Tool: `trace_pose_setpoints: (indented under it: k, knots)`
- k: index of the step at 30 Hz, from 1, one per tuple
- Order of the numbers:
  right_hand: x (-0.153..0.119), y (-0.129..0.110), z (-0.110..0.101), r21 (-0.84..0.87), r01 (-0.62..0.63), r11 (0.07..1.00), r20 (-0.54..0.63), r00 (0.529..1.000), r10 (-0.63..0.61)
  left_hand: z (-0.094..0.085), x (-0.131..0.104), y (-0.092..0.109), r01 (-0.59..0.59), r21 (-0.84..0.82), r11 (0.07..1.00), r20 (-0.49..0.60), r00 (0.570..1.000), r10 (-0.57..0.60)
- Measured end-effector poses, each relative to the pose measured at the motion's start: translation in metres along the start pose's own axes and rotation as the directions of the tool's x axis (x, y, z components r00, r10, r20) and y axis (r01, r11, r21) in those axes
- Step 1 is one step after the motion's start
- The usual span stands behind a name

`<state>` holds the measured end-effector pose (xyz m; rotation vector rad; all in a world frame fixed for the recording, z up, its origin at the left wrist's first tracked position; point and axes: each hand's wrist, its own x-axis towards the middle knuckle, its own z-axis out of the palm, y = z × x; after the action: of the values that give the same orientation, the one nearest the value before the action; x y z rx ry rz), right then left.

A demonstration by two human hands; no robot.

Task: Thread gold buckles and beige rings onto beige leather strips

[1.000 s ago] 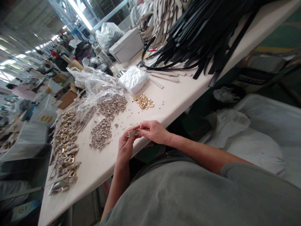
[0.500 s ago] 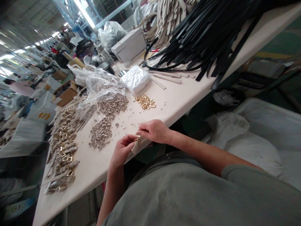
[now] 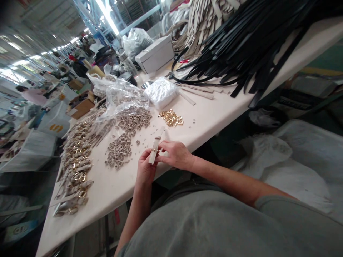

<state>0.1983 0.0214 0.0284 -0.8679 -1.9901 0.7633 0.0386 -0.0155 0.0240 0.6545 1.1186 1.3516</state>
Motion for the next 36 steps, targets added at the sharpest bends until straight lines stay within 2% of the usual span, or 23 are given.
trace_pose_setpoints:
  k: [2, 4, 7, 9, 10, 12, 14, 17, 19, 20, 22, 23, 25, 26, 28, 29, 30, 32, 34, 36]
  knots:
    - [0.0, -0.001, 0.002, 0.118, -0.087, 0.989, -0.013, 0.996, 0.089, 0.002, -0.002, -0.003, -0.005, 0.02, 1.0, 0.016, 1.0, 0.004]
    - [0.002, -0.003, 0.005, 0.317, -0.167, 0.934, -0.014, 0.983, 0.18, 0.003, -0.003, -0.007, -0.038, 0.059, 0.998, 0.023, 0.999, 0.037]
    - [0.004, -0.006, 0.009, 0.624, -0.28, 0.73, 0.089, 0.953, 0.29, 0.003, -0.002, -0.01, -0.104, 0.134, 0.986, 0.05, 0.994, 0.098]
    - [0.004, -0.006, 0.012, 0.714, -0.326, 0.62, 0.133, 0.932, 0.336, 0.005, -0.003, -0.01, -0.124, 0.2, 0.972, 0.063, 0.992, 0.113]
    - [0.004, -0.006, 0.012, 0.725, -0.337, 0.601, 0.135, 0.925, 0.355, 0.006, -0.003, -0.01, -0.123, 0.238, 0.964, 0.069, 0.992, 0.11]
    - [0.004, -0.003, 0.011, 0.703, -0.349, 0.62, 0.118, 0.916, 0.383, 0.009, -0.005, -0.008, -0.11, 0.311, 0.944, 0.087, 0.992, 0.087]
    - [0.004, 0.003, 0.008, 0.648, -0.352, 0.675, 0.078, 0.913, 0.401, 0.008, -0.005, -0.004, -0.096, 0.377, 0.921, 0.114, 0.992, 0.056]
    - [0.007, 0.014, 0.003, 0.587, -0.348, 0.731, 0.019, 0.908, 0.418, -0.005, 0.006, 0.007, -0.138, 0.493, 0.859, 0.121, 0.989, 0.089]
    - [0.008, 0.02, 0.002, 0.625, -0.365, 0.69, 0.043, 0.899, 0.437, -0.022, 0.02, 0.019, -0.221, 0.608, 0.763, 0.081, 0.973, 0.217]
    - [0.008, 0.022, 0.003, 0.655, -0.378, 0.655, 0.069, 0.892, 0.447, -0.031, 0.029, 0.027, -0.261, 0.68, 0.685, 0.061, 0.951, 0.303]
    - [0.008, 0.023, 0.006, 0.698, -0.401, 0.593, 0.114, 0.88, 0.46, -0.047, 0.048, 0.042, -0.3, 0.83, 0.47, 0.058, 0.885, 0.462]
    - [0.008, 0.023, 0.007, 0.705, -0.406, 0.582, 0.123, 0.878, 0.462, -0.054, 0.057, 0.048, -0.293, 0.887, 0.357, 0.085, 0.863, 0.497]
    - [0.007, 0.021, 0.008, 0.694, -0.408, 0.593, 0.127, 0.881, 0.456, -0.064, 0.073, 0.058, -0.26, 0.95, 0.174, 0.147, 0.86, 0.488]
    - [0.006, 0.02, 0.008, 0.683, -0.408, 0.606, 0.128, 0.883, 0.451, -0.067, 0.079, 0.061, -0.253, 0.961, 0.114, 0.174, 0.87, 0.461]
    - [0.006, 0.019, 0.006, 0.649, -0.406, 0.644, 0.126, 0.892, 0.435, -0.069, 0.086, 0.063, -0.258, 0.963, 0.074, 0.205, 0.886, 0.416]
    - [0.006, 0.019, 0.005, 0.625, -0.404, 0.668, 0.124, 0.896, 0.426, -0.069, 0.087, 0.062, -0.267, 0.959, 0.099, 0.206, 0.891, 0.405]
    - [0.006, 0.019, 0.004, 0.599, -0.4, 0.694, 0.12, 0.901, 0.417, -0.066, 0.086, 0.061, -0.277, 0.947, 0.165, 0.193, 0.897, 0.397]
    - [0.006, 0.018, 0.004, 0.544, -0.393, 0.742, 0.109, 0.909, 0.402, -0.058, 0.079, 0.055, -0.284, 0.867, 0.408, 0.136, 0.925, 0.355]
    - [0.006, 0.019, 0.004, 0.495, -0.387, 0.778, 0.102, 0.915, 0.39, -0.045, 0.067, 0.046, -0.26, 0.682, 0.683, 0.093, 0.958, 0.271]
    - [0.007, 0.018, 0.006, 0.46, -0.378, 0.804, 0.102, 0.922, 0.374, -0.028, 0.052, 0.036, -0.208, 0.467, 0.86, 0.075, 0.978, 0.196]
